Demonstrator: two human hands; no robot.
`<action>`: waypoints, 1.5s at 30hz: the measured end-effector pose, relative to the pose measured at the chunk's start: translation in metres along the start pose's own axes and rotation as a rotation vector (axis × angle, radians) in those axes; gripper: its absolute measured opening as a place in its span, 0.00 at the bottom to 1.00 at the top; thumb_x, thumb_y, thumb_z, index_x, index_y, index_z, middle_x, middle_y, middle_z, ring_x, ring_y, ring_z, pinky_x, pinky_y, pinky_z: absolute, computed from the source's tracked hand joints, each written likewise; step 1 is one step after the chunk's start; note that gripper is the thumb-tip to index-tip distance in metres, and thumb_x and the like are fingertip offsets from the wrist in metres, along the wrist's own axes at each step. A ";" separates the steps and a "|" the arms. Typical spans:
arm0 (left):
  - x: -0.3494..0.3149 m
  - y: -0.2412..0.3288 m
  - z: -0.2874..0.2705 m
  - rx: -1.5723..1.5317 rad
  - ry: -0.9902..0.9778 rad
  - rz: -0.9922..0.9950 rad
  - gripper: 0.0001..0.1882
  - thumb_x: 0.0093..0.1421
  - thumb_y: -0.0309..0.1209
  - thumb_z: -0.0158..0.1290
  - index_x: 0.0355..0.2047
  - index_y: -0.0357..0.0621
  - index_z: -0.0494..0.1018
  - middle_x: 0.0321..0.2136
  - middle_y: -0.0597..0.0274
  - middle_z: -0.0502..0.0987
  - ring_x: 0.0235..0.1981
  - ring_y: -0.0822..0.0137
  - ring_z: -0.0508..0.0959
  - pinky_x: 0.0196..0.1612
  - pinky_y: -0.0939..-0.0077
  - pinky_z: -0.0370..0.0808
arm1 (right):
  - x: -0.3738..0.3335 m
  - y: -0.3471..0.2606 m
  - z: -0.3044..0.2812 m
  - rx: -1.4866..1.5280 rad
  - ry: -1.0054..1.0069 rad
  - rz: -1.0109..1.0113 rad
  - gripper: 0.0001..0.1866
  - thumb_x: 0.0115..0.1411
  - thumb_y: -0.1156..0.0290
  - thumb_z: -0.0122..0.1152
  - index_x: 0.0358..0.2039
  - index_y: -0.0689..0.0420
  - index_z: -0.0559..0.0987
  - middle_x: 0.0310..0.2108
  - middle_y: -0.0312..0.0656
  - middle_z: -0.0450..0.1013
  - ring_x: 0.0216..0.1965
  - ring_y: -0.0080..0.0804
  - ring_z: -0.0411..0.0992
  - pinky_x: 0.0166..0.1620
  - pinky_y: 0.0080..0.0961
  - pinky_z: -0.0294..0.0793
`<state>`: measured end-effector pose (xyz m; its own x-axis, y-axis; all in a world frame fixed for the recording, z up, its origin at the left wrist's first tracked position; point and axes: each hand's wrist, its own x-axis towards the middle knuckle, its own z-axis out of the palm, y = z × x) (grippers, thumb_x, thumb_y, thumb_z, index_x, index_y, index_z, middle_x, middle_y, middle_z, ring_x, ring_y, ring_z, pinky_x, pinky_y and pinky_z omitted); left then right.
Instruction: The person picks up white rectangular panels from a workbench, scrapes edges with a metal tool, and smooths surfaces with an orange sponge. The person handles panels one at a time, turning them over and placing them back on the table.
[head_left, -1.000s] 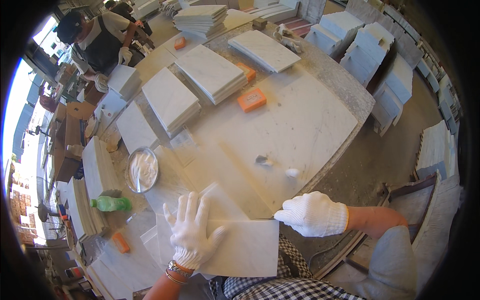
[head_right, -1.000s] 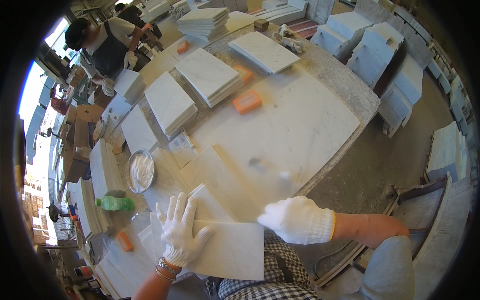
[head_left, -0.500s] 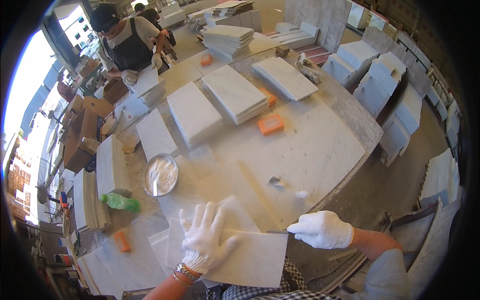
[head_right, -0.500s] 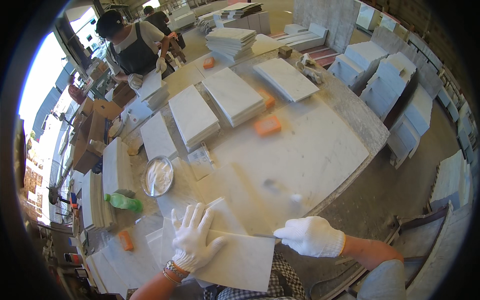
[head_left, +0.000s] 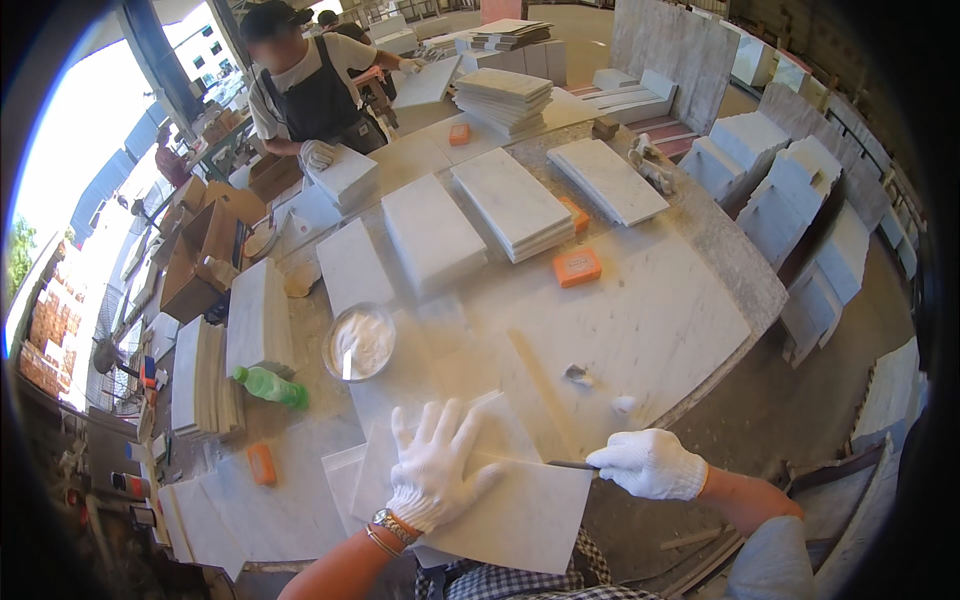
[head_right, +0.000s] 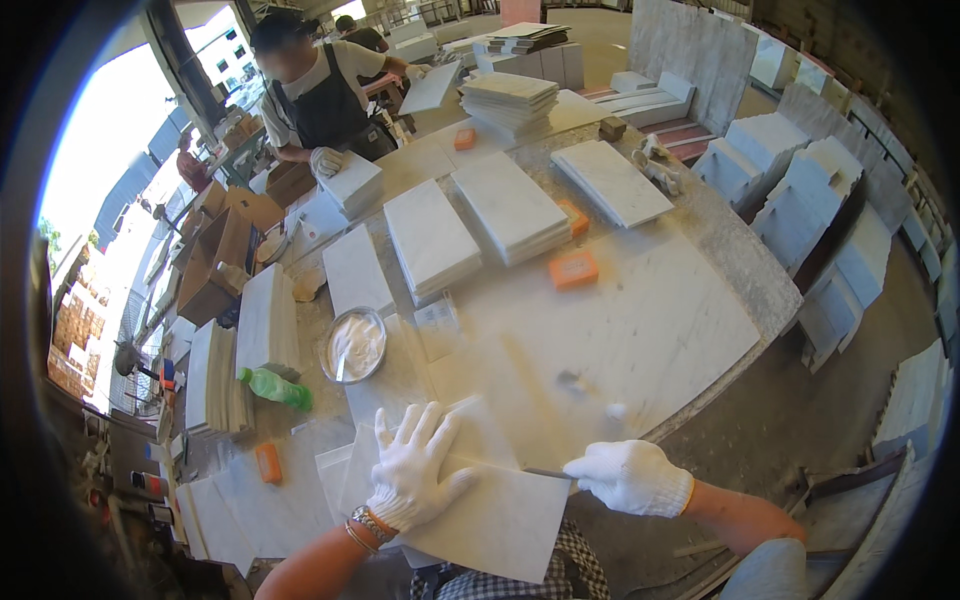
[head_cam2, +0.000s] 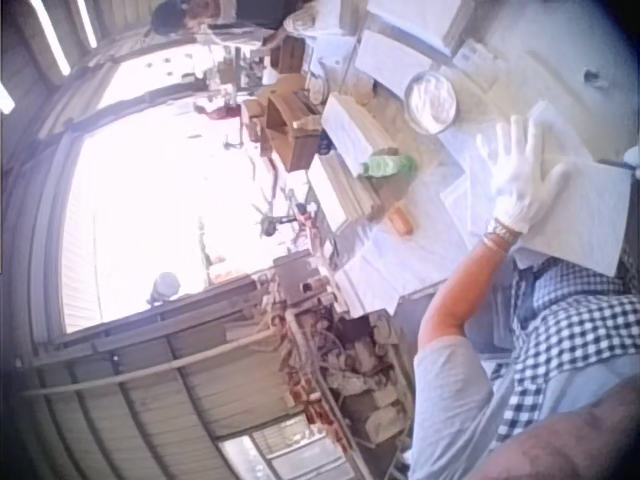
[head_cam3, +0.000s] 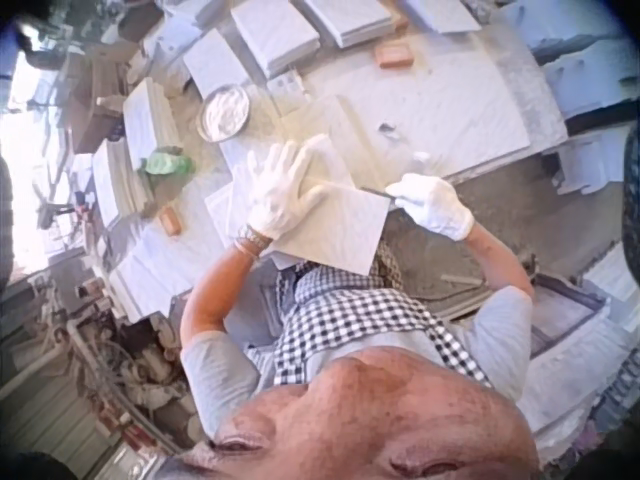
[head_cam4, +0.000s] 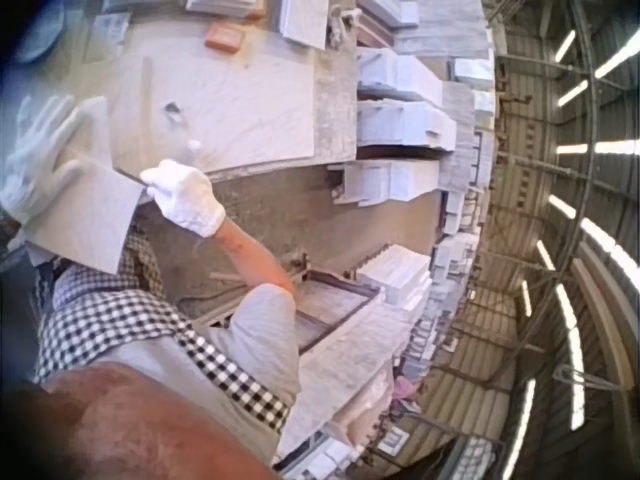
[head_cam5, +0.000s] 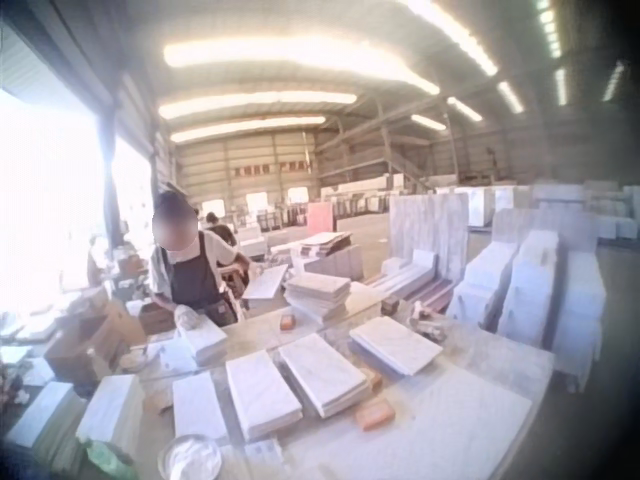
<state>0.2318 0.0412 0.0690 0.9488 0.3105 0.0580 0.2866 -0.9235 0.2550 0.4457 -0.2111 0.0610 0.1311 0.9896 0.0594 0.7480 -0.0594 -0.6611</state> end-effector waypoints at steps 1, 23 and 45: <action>0.000 0.001 0.000 0.003 -0.001 0.004 0.40 0.59 0.58 0.58 0.62 0.42 0.70 0.63 0.46 0.68 0.66 0.43 0.65 0.69 0.24 0.43 | 0.000 0.001 0.003 0.008 -0.006 0.006 0.12 0.59 0.69 0.68 0.45 0.51 0.83 0.30 0.41 0.75 0.31 0.44 0.77 0.34 0.38 0.76; -0.004 -0.002 0.008 0.057 0.003 0.020 0.41 0.58 0.57 0.59 0.62 0.39 0.70 0.64 0.44 0.68 0.67 0.41 0.64 0.70 0.26 0.42 | -0.013 0.006 0.007 -0.023 0.109 -0.049 0.11 0.62 0.67 0.65 0.45 0.51 0.83 0.31 0.42 0.75 0.33 0.44 0.77 0.35 0.39 0.76; -0.007 -0.007 0.017 0.075 -0.012 -0.018 0.42 0.58 0.54 0.61 0.66 0.42 0.68 0.68 0.44 0.66 0.70 0.38 0.62 0.73 0.32 0.41 | -0.020 0.006 0.006 0.135 0.227 0.099 0.13 0.57 0.71 0.70 0.44 0.52 0.85 0.29 0.40 0.75 0.30 0.40 0.77 0.34 0.34 0.76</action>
<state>0.2257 0.0414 0.0505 0.9448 0.3249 0.0424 0.3123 -0.9322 0.1830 0.4439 -0.2303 0.0513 0.3529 0.9243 0.1451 0.6329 -0.1216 -0.7646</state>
